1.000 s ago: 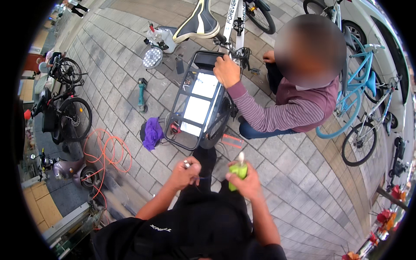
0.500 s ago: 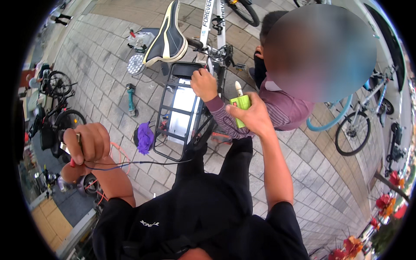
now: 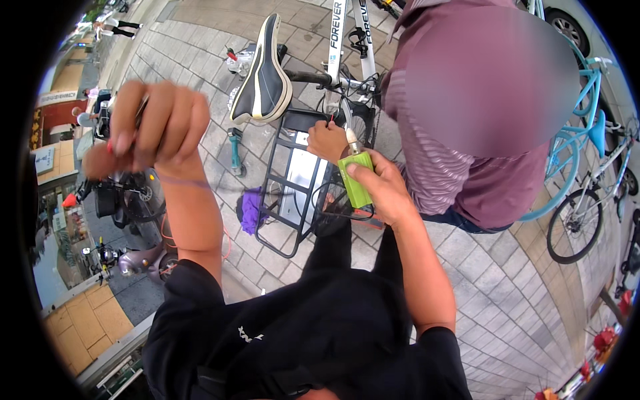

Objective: The person works on the electrical components of a bicycle, using a screwdriver to adjust parts near the handlebar and a green multimeter to test connections. They move between the shop interior and the sidewalk, handling wires and a power bank while another person assists nearby.

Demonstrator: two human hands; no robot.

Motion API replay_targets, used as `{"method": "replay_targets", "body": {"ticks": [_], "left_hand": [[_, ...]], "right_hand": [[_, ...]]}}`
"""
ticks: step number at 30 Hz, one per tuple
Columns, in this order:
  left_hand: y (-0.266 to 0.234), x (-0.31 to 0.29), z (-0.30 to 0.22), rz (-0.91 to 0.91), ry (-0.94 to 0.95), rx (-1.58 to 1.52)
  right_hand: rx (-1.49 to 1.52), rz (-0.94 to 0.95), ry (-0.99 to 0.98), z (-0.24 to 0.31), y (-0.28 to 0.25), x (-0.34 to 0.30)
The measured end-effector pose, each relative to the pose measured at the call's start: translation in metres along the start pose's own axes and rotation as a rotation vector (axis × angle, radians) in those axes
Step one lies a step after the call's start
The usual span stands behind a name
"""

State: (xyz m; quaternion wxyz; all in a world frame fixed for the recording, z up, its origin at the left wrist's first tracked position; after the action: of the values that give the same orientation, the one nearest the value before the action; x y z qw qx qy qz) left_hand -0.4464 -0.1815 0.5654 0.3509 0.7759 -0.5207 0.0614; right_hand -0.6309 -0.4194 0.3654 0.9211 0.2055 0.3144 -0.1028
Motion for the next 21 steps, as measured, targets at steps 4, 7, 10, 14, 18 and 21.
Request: {"method": "replay_targets", "body": {"ticks": [4, 7, 10, 14, 18, 21], "left_hand": [[-0.048, 0.003, 0.023, -0.089, -0.112, -0.14], [-0.07, -0.002, 0.032, -0.101, -0.194, -0.202], [-0.085, 0.0, 0.041, -0.1, -0.145, -0.349], [-0.095, 0.019, 0.041, -0.092, -0.101, -0.523], [-0.126, 0.077, 0.068, 0.221, -0.388, -0.503], [-0.121, 0.042, 0.054, 0.083, -0.811, -0.089]], "right_hand": [[0.004, 0.0, -0.115, 0.012, 0.019, 0.005], [0.058, 0.095, -0.094, 0.047, 0.045, 0.006], [0.058, 0.061, -0.075, 0.051, 0.053, 0.014], [-0.125, -0.045, -0.064, 0.023, 0.029, 0.028], [-0.424, -0.159, -0.096, 0.023, -0.015, 0.037], [-0.584, -0.007, -0.06, -0.001, -0.029, 0.083]]}}
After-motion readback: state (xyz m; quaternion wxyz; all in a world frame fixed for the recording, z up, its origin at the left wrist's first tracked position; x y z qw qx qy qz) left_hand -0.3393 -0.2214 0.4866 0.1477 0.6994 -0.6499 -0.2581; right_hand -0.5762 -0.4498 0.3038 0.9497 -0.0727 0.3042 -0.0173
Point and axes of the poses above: each hand's wrist, its own x-axis towards the middle knuckle, its own y-axis out of the palm, z = x × y, the point moved 1 cm from there along x, towards the middle knuckle, and after that the axes turned 14 degrees about -z, right-handed, at the moved point
